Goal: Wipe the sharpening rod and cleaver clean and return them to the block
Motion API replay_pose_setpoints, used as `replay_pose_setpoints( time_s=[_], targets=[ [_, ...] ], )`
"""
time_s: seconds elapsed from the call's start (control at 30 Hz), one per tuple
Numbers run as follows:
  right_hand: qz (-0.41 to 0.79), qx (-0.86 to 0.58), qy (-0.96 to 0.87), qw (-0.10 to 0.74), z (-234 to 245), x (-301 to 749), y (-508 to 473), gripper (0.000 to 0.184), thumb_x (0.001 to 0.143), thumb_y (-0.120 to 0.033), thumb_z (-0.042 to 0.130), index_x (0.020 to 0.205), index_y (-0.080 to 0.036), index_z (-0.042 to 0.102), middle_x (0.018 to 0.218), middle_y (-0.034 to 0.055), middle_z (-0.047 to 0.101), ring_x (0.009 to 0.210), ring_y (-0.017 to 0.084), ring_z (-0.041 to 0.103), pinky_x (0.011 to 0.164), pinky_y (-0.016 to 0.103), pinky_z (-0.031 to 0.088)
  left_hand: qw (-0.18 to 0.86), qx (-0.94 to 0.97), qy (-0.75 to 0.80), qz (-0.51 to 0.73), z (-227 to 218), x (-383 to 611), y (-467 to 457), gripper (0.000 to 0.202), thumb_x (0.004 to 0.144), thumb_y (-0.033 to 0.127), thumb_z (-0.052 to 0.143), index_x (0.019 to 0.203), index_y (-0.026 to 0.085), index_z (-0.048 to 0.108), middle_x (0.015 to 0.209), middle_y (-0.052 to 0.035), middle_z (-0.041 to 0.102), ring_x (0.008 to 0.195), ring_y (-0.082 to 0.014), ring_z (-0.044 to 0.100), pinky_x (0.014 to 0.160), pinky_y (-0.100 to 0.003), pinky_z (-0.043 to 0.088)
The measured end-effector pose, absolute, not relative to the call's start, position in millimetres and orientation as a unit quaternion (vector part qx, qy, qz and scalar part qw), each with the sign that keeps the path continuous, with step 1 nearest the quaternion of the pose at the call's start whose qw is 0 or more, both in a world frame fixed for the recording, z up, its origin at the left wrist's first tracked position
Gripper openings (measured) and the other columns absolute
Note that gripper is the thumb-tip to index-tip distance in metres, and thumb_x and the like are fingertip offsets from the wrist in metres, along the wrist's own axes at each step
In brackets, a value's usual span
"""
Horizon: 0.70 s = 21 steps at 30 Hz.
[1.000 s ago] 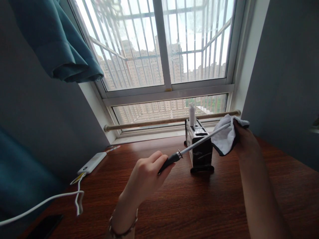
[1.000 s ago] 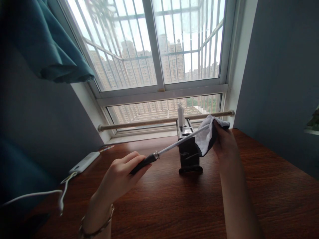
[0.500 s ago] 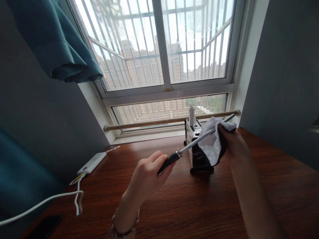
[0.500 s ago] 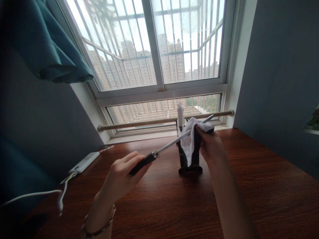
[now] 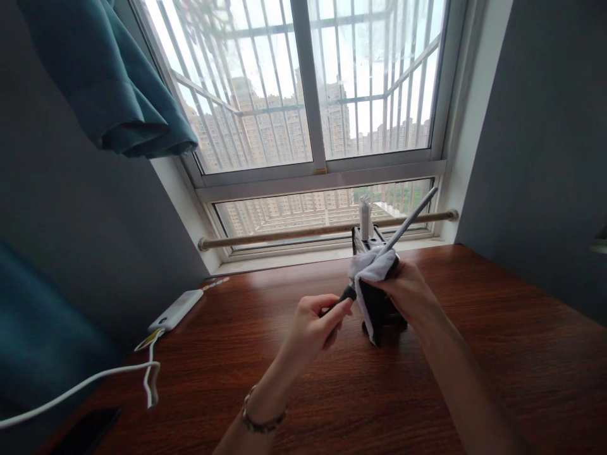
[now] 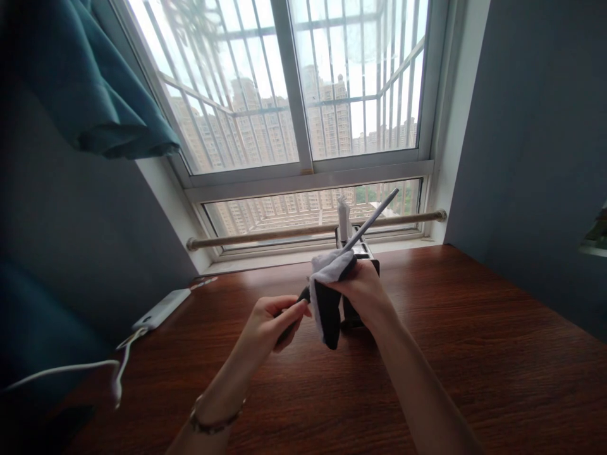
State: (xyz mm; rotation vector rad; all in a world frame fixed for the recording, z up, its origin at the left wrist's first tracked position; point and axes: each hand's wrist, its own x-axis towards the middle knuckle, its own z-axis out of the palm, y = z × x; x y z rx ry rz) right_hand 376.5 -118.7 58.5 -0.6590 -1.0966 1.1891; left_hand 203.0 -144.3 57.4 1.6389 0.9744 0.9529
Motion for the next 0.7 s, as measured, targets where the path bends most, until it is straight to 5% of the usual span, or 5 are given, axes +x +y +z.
replay_pose_setpoints(
  time_s=[0.2, 0.37, 0.57, 0.7],
  targets=[
    [0.531, -0.294, -0.521, 0.6, 60, 381, -114, 0.027, 0.05, -0.018, 0.082, 0.074, -0.015, 0.069, 0.076, 0.004, 0.065, 0.067, 0.015, 0.059, 0.065, 0.026, 0.051, 0.67, 0.555, 0.33, 0.367, 51, 202, -138, 0.04, 0.08, 0.046, 0.056, 0.068, 0.008, 0.06, 0.04, 0.0043, 0.04, 0.027, -0.0012, 0.026, 0.027, -0.014, 0.011],
    [0.518, -0.282, -0.556, 0.586, 53, 399, -103, 0.024, 0.05, -0.016, 0.081, 0.07, -0.015, 0.068, 0.072, 0.0026, 0.063, 0.066, 0.015, 0.058, 0.062, 0.025, 0.048, 0.907, 0.321, 0.147, 0.23, 41, 210, -136, 0.036, 0.081, 0.039, 0.055, 0.07, 0.005, 0.057, 0.05, 0.0068, 0.037, 0.026, 0.0041, 0.016, 0.024, -0.009, 0.007],
    [0.513, -0.23, -0.61, 0.558, 46, 408, -94, 0.021, 0.054, -0.015, 0.078, 0.073, -0.014, 0.068, 0.07, 0.0029, 0.063, 0.062, 0.013, 0.057, 0.06, 0.023, 0.047, 0.919, 0.278, 0.108, 0.257, 42, 215, -148, 0.037, 0.09, 0.035, 0.041, 0.082, 0.004, 0.06, 0.048, 0.0058, 0.034, 0.031, -0.0016, 0.034, 0.028, -0.01, 0.023],
    [0.453, -0.213, -0.655, 0.566, 49, 408, -92, 0.016, 0.055, -0.018, 0.078, 0.057, -0.012, 0.063, 0.07, 0.0056, 0.063, 0.067, 0.016, 0.059, 0.065, 0.027, 0.05, 0.886, 0.338, 0.123, 0.294, 51, 208, -154, 0.032, 0.09, 0.036, 0.041, 0.095, 0.011, 0.059, 0.047, 0.006, 0.035, 0.032, -0.0022, 0.034, 0.03, -0.01, 0.023]
  ],
)
